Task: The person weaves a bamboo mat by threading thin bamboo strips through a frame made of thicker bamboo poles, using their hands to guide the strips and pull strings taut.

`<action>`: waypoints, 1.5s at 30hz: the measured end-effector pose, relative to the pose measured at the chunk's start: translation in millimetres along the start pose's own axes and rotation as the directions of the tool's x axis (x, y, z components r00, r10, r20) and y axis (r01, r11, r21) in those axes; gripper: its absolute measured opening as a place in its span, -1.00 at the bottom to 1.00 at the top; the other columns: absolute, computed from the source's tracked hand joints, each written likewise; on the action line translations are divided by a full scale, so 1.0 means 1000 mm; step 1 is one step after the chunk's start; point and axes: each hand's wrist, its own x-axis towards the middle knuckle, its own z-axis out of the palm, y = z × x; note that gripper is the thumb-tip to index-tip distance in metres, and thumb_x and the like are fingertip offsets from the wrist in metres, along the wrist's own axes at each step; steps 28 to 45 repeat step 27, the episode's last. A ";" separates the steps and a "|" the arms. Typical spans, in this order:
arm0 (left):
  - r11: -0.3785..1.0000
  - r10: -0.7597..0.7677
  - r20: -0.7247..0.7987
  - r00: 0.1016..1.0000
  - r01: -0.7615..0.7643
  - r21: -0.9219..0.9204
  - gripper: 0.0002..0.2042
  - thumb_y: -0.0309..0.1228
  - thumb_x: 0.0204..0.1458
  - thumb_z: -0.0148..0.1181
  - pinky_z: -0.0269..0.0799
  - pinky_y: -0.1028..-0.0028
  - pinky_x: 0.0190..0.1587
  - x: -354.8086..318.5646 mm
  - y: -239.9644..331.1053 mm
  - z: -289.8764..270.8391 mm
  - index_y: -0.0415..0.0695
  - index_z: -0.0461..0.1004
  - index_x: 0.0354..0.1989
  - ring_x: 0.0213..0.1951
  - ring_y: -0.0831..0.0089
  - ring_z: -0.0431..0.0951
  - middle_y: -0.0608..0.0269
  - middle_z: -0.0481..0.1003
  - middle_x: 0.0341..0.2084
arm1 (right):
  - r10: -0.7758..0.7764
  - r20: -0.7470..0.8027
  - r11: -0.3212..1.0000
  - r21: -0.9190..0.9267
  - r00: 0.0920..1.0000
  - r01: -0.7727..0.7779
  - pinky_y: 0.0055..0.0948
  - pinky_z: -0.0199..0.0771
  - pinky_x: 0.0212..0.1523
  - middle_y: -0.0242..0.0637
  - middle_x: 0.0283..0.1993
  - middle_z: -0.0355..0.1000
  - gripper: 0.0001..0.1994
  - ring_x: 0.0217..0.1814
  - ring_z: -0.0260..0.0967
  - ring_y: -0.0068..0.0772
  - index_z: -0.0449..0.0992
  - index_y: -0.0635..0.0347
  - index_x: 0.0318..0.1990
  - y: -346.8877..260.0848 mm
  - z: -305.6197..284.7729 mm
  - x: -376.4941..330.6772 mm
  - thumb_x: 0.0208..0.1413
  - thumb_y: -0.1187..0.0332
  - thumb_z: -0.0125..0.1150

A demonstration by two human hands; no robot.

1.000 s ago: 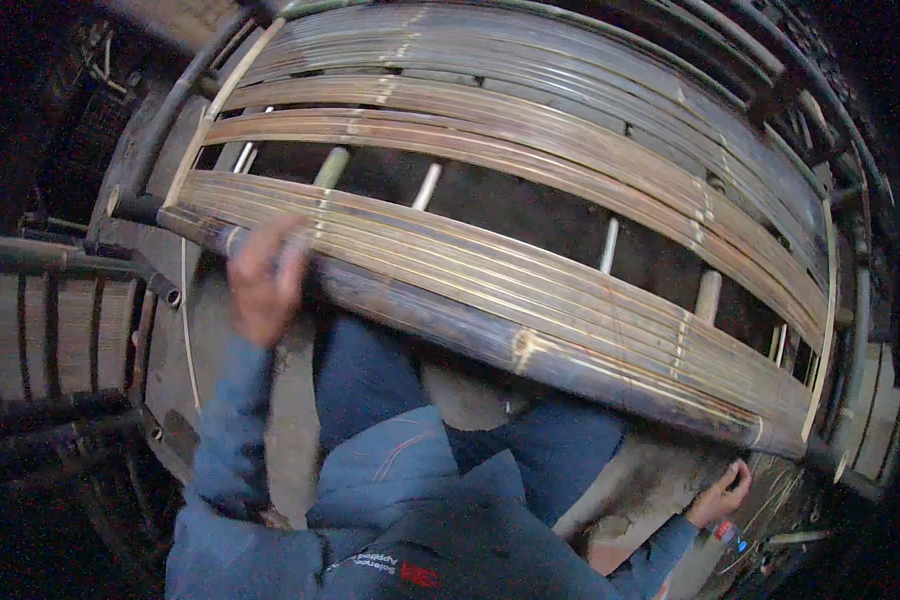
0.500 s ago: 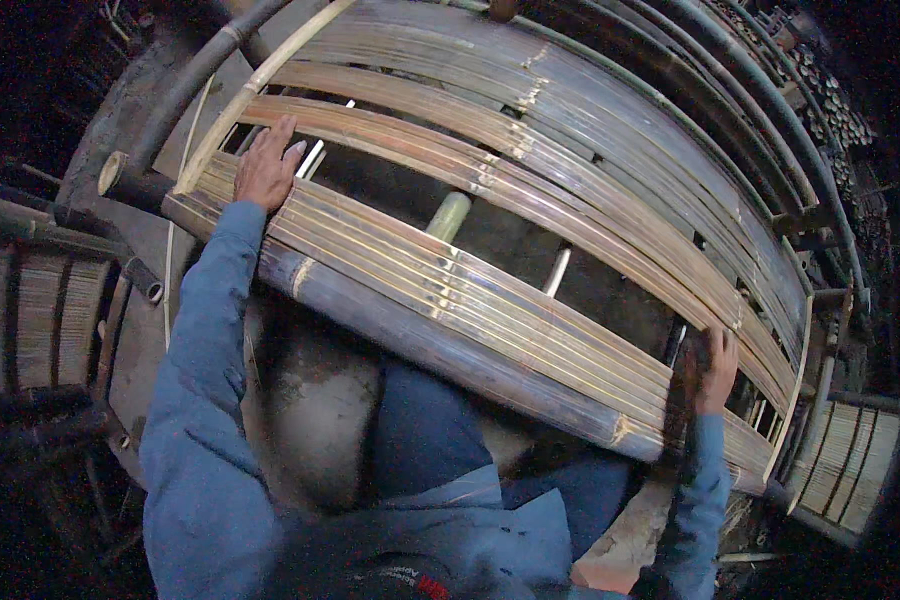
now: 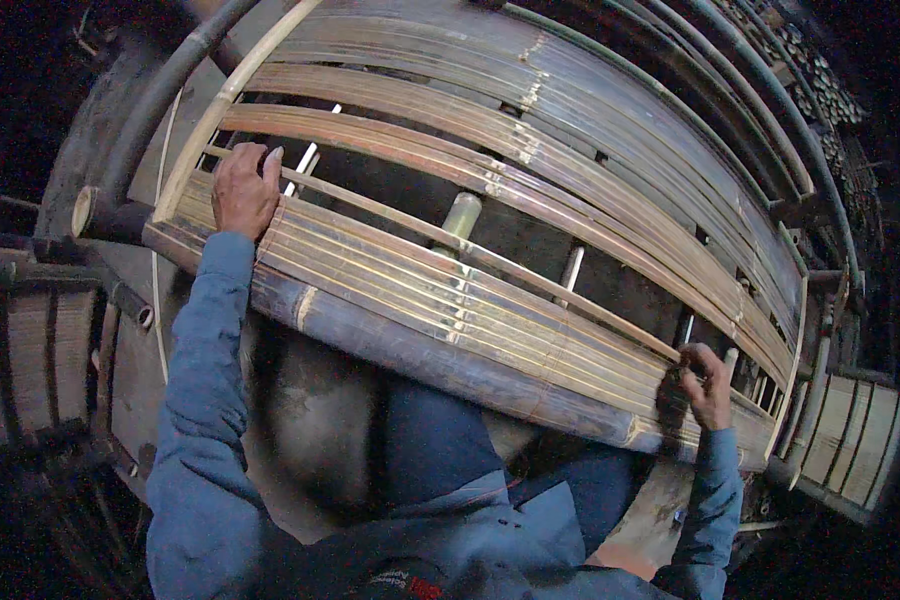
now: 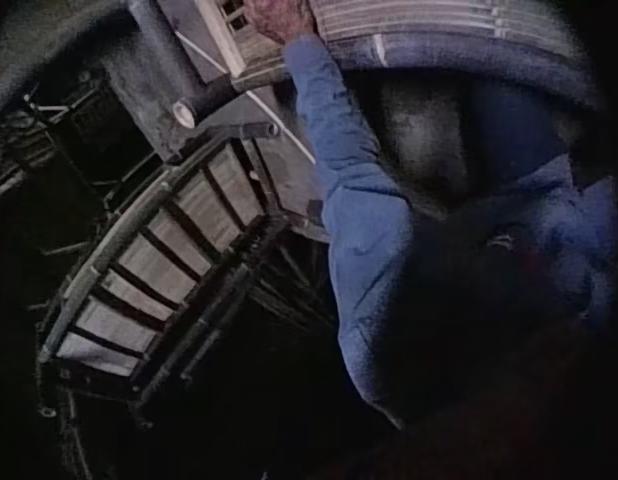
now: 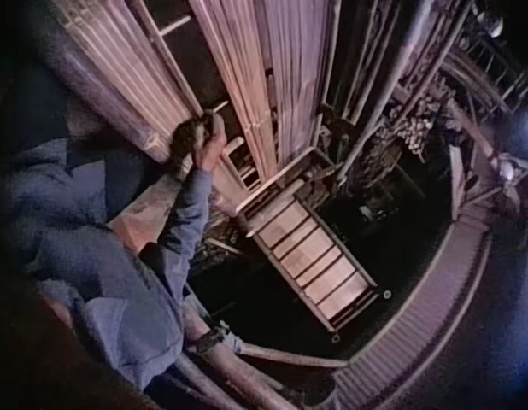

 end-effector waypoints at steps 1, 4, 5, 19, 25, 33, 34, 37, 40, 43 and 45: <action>0.998 -0.038 0.035 0.999 0.040 -0.051 -0.70 -0.21 0.21 0.17 0.41 0.12 0.04 0.001 -0.007 -0.002 -0.25 0.57 -0.17 -0.08 -0.04 0.54 -0.08 0.55 -0.16 | 0.079 -0.002 0.981 0.176 0.997 -0.078 -0.34 0.32 0.23 -0.17 -0.09 0.51 -0.68 0.06 0.46 -0.22 0.52 0.30 0.01 -0.031 -0.001 0.007 0.13 0.36 0.16; 0.972 -0.103 0.050 0.993 0.111 -0.205 -0.67 -0.20 0.19 0.19 0.42 0.13 0.06 0.004 -0.023 0.006 -0.23 0.57 -0.09 -0.04 -0.03 0.55 -0.09 0.56 -0.11 | 0.021 -0.145 0.998 0.057 0.989 -0.012 -0.27 0.37 0.05 -0.15 -0.19 0.48 -0.74 -0.06 0.39 -0.22 0.54 0.24 -0.11 -0.031 0.029 0.025 0.33 0.20 0.12; 0.977 -0.102 0.033 0.994 0.107 -0.185 -0.67 -0.20 0.20 0.19 0.42 0.13 0.07 0.009 -0.037 0.015 -0.23 0.57 -0.08 -0.02 -0.02 0.55 -0.09 0.56 -0.10 | 0.069 -0.176 0.997 -0.024 0.982 -0.075 -0.26 0.35 -0.01 -0.15 -0.23 0.46 -0.74 -0.11 0.36 -0.20 0.53 0.24 -0.14 -0.017 0.032 0.023 0.32 0.20 0.13; 0.993 -0.045 0.210 0.977 0.067 -0.099 -0.65 -0.16 0.29 0.05 0.36 0.09 -0.12 0.009 -0.100 0.009 -0.27 0.54 -0.22 -0.20 -0.11 0.47 -0.12 0.46 -0.31 | -0.011 -0.366 0.963 -0.255 0.930 -0.089 -0.23 0.18 0.23 -0.11 0.06 0.33 -0.84 0.17 0.20 -0.08 0.53 0.21 -0.16 0.011 0.050 0.012 0.20 0.34 0.23; 0.970 -0.058 0.240 0.969 0.112 -0.218 -0.69 -0.21 0.26 0.12 0.39 0.20 0.00 0.020 -0.151 0.036 -0.21 0.59 -0.06 -0.08 0.04 0.54 -0.08 0.53 -0.18 | -0.020 -0.444 0.984 -0.170 0.896 -0.062 -0.14 0.11 0.35 -0.04 0.19 0.31 -0.67 0.30 0.16 0.02 0.45 0.18 0.09 -0.012 0.058 0.010 0.17 0.39 0.22; 0.957 -0.041 0.274 0.961 0.117 -0.267 -0.68 -0.21 0.25 0.13 0.39 0.22 0.05 0.036 -0.126 0.087 -0.19 0.60 -0.02 -0.04 0.08 0.55 -0.07 0.55 -0.13 | -0.051 -0.508 0.978 -0.201 0.860 -0.061 -0.11 0.09 0.37 -0.06 0.23 0.30 -0.62 0.34 0.15 0.03 0.45 0.14 0.12 -0.008 0.062 0.010 0.14 0.38 0.27; 0.957 -0.041 0.274 0.961 0.117 -0.267 -0.68 -0.21 0.25 0.13 0.39 0.22 0.05 0.036 -0.126 0.087 -0.19 0.60 -0.02 -0.04 0.08 0.55 -0.07 0.55 -0.13 | -0.051 -0.508 0.978 -0.201 0.860 -0.061 -0.11 0.09 0.37 -0.06 0.23 0.30 -0.62 0.34 0.15 0.03 0.45 0.14 0.12 -0.008 0.062 0.010 0.14 0.38 0.27; 0.957 -0.041 0.274 0.961 0.117 -0.267 -0.68 -0.21 0.25 0.13 0.39 0.22 0.05 0.036 -0.126 0.087 -0.19 0.60 -0.02 -0.04 0.08 0.55 -0.07 0.55 -0.13 | -0.051 -0.508 0.978 -0.201 0.860 -0.061 -0.11 0.09 0.37 -0.06 0.23 0.30 -0.62 0.34 0.15 0.03 0.45 0.14 0.12 -0.008 0.062 0.010 0.14 0.38 0.27; 0.957 -0.041 0.274 0.961 0.117 -0.267 -0.68 -0.21 0.25 0.13 0.39 0.22 0.05 0.036 -0.126 0.087 -0.19 0.60 -0.02 -0.04 0.08 0.55 -0.07 0.55 -0.13 | -0.051 -0.508 0.978 -0.201 0.860 -0.061 -0.11 0.09 0.37 -0.06 0.23 0.30 -0.62 0.34 0.15 0.03 0.45 0.14 0.12 -0.008 0.062 0.010 0.14 0.38 0.27; 0.957 -0.041 0.274 0.961 0.117 -0.267 -0.68 -0.21 0.25 0.13 0.39 0.22 0.05 0.036 -0.126 0.087 -0.19 0.60 -0.02 -0.04 0.08 0.55 -0.07 0.55 -0.13 | -0.051 -0.508 0.978 -0.201 0.860 -0.061 -0.11 0.09 0.37 -0.06 0.23 0.30 -0.62 0.34 0.15 0.03 0.45 0.14 0.12 -0.008 0.062 0.010 0.14 0.38 0.27; 0.957 -0.041 0.274 0.961 0.117 -0.267 -0.68 -0.21 0.25 0.13 0.39 0.22 0.05 0.036 -0.126 0.087 -0.19 0.60 -0.02 -0.04 0.08 0.55 -0.07 0.55 -0.13 | -0.051 -0.508 0.978 -0.201 0.860 -0.061 -0.11 0.09 0.37 -0.06 0.23 0.30 -0.62 0.34 0.15 0.03 0.45 0.14 0.12 -0.008 0.062 0.010 0.14 0.38 0.27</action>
